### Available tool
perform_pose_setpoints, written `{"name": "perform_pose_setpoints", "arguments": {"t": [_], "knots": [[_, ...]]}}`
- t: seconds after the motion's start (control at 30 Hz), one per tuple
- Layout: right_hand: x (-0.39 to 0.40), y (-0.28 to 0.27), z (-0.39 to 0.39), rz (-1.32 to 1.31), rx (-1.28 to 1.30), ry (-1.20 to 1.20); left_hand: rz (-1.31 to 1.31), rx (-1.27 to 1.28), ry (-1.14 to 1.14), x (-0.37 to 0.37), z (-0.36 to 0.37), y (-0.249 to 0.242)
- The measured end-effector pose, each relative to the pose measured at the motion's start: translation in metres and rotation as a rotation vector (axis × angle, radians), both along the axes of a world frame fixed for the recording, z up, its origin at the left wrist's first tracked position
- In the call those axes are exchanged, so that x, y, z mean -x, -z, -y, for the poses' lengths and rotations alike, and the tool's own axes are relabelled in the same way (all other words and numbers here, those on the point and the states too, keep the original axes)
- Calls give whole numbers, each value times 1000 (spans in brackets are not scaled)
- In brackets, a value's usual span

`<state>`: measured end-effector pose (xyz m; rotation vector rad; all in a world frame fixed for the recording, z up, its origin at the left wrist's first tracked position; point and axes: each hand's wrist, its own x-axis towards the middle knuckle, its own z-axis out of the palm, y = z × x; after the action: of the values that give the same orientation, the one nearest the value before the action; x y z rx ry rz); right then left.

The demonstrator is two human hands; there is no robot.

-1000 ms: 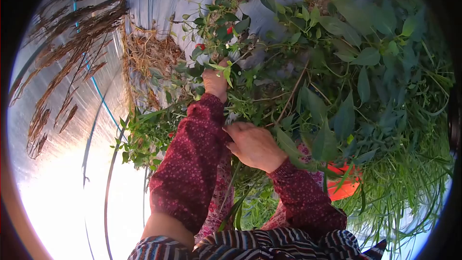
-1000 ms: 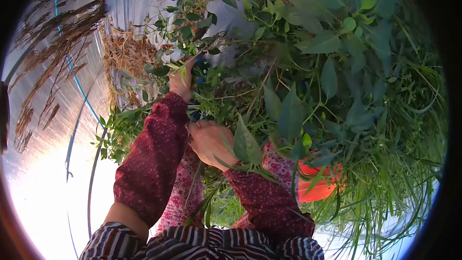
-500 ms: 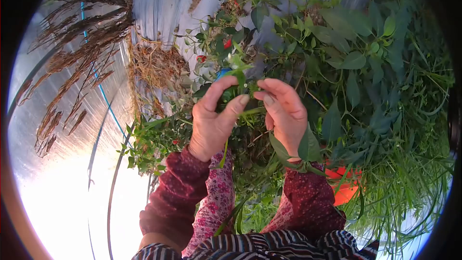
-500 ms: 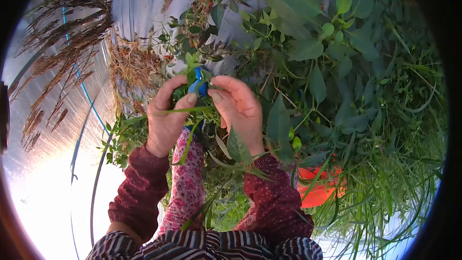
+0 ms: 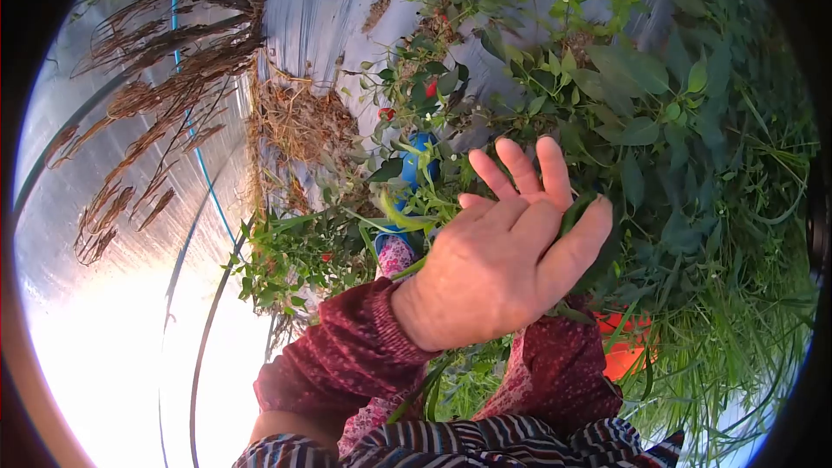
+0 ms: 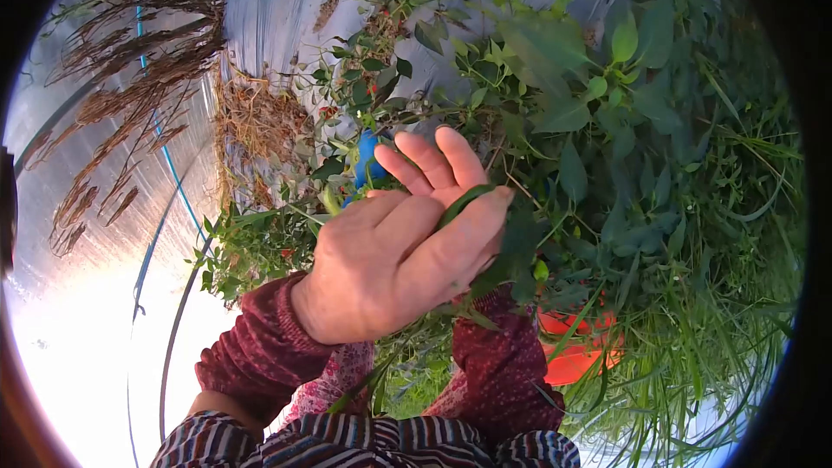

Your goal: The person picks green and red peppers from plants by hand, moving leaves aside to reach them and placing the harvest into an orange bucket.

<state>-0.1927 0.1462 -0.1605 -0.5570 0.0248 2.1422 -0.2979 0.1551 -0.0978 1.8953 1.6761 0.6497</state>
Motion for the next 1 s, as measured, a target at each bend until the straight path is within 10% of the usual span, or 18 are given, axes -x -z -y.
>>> {"name": "perform_pose_setpoints", "arguments": {"t": [0.4,0.53,0.67,0.83,1.0], "knots": [[-26,25,12,61,257,125,-272,110,-22,-24,-2,18],[-29,20,-7,0,292,-32,145,-37,-173,22,7,10],[-34,26,-3,-149,40,-179,5,393,-628,96,51,60],[-11,32,15,-602,-192,-372,-150,423,-508,137,86,180],[2,10,32,-556,-79,-689,476,740,-653,129,73,176]]}}
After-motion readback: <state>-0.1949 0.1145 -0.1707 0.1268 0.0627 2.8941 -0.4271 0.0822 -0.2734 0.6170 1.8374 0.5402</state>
